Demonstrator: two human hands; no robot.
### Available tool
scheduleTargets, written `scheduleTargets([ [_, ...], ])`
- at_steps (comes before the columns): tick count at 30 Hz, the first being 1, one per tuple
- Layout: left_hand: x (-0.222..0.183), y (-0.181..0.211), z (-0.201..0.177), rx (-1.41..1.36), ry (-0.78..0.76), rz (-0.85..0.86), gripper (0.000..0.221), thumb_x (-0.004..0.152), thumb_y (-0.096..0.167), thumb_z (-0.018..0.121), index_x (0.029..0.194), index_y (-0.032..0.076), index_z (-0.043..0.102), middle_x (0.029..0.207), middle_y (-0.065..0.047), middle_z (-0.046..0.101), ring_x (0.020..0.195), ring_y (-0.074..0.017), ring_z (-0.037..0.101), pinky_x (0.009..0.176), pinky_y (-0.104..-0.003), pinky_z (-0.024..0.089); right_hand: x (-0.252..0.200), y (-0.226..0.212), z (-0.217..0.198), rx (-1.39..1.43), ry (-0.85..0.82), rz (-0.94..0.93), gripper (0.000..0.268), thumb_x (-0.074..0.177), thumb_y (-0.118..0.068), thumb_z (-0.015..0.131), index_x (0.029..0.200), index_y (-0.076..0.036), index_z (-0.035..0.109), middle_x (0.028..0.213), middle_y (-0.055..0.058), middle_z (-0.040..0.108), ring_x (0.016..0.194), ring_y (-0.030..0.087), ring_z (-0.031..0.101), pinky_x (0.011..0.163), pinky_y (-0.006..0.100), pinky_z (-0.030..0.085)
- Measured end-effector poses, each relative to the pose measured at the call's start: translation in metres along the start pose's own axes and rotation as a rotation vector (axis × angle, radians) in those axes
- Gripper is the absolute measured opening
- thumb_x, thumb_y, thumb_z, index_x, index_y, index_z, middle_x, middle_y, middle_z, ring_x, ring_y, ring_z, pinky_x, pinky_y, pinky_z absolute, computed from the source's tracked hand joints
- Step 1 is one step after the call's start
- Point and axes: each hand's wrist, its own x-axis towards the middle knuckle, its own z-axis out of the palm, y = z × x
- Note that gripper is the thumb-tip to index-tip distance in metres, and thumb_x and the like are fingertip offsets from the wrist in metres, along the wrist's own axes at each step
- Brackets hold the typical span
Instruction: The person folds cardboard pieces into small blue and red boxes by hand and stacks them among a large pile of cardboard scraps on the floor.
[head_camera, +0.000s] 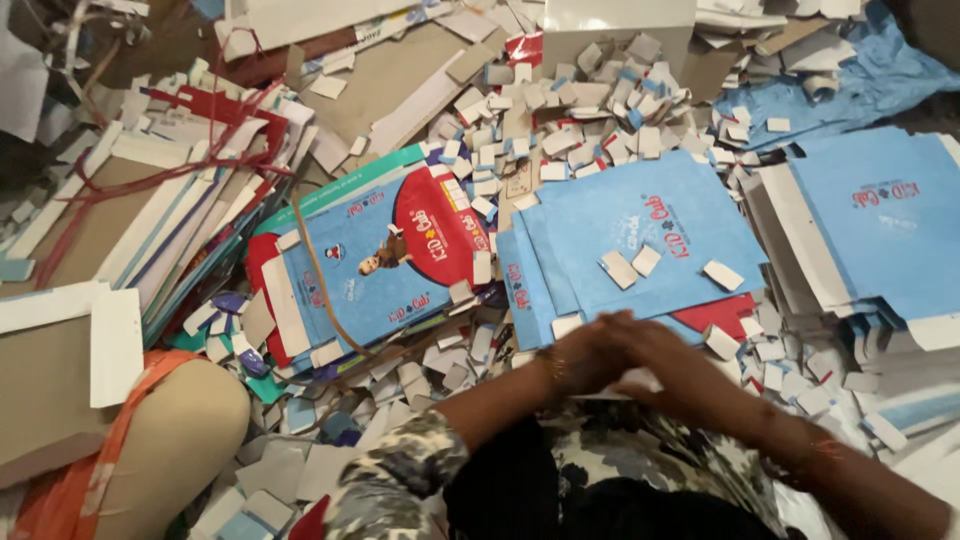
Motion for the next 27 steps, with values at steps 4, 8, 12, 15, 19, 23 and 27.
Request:
scheduleTargets([
  [4,-0.077,-0.052,0.02,-0.444,0.566,-0.234,0.03,0.094,0.019,0.064,0.124,0.016,0.067,0.143,-0.008,0.059,0.133,-0.0289,0.056,0.115,-0.045,0.044,-0.071,0.028,-0.05,0.097,-0.298,0.464,0.062,0.085,-0.04,0.079,0.142,-0.027,0.058,0.128,-0.001,0.074,0.111,0.018,0.068,0.096,0.037,0.06],
  [8,-0.174,-0.12,0.072,-0.445,0.648,-0.725,0.063,0.056,0.028,0.086,0.108,-0.002,0.065,0.115,-0.025,0.063,0.111,-0.0422,0.057,0.1,-0.047,0.047,-0.151,0.033,-0.067,-0.003,-1.105,0.796,0.061,0.089,-0.044,0.079,0.144,-0.035,0.054,0.119,-0.008,0.077,0.099,0.01,0.077,0.096,0.026,0.062],
  [12,-0.182,-0.118,0.124,-0.122,0.62,-0.934,0.064,0.066,0.014,0.072,0.128,0.0,0.062,0.124,-0.029,0.061,0.111,-0.0468,0.058,0.09,-0.056,0.049,-0.173,0.052,-0.039,0.149,-0.797,0.634,0.053,0.085,-0.032,0.071,0.136,-0.025,0.059,0.117,-0.003,0.079,0.103,0.014,0.074,0.096,0.029,0.059],
  [15,-0.142,-0.096,0.121,-0.256,0.842,-0.945,0.043,0.087,0.012,0.063,0.13,0.007,0.062,0.12,-0.021,0.063,0.112,-0.0406,0.059,0.099,-0.053,0.05,-0.187,0.057,-0.012,0.304,-0.508,0.465,0.048,0.081,-0.02,0.064,0.129,-0.016,0.065,0.116,0.001,0.08,0.107,0.017,0.072,0.097,0.033,0.057],
  [19,-0.051,-0.081,0.073,-0.577,0.855,-1.099,0.042,0.103,0.025,0.056,0.143,0.011,0.058,0.109,-0.013,0.067,0.105,-0.0324,0.062,0.092,-0.048,0.053,-0.153,0.048,-0.014,0.714,-0.126,0.397,0.036,0.083,-0.003,0.058,0.117,-0.005,0.069,0.113,0.012,0.074,0.11,0.025,0.072,0.093,0.038,0.057],
  [23,0.0,-0.068,0.03,-0.296,0.492,-1.218,0.109,0.075,0.054,0.081,0.152,-0.003,0.029,0.104,-0.02,0.061,0.091,-0.0343,0.059,0.083,-0.047,0.05,-0.071,0.002,0.017,0.412,-0.307,0.243,0.04,0.085,-0.003,0.051,0.119,-0.012,0.071,0.112,0.008,0.078,0.104,0.023,0.074,0.092,0.034,0.055],
  [27,0.011,-0.071,0.036,-0.839,0.118,-1.495,0.111,0.084,0.05,0.074,0.17,0.008,0.017,0.114,-0.016,0.073,0.1,-0.0332,0.069,0.086,-0.046,0.053,-0.034,-0.017,0.021,0.145,-0.342,0.012,0.033,0.087,-0.004,0.056,0.114,-0.013,0.073,0.109,0.008,0.076,0.101,0.029,0.071,0.085,0.041,0.053],
])
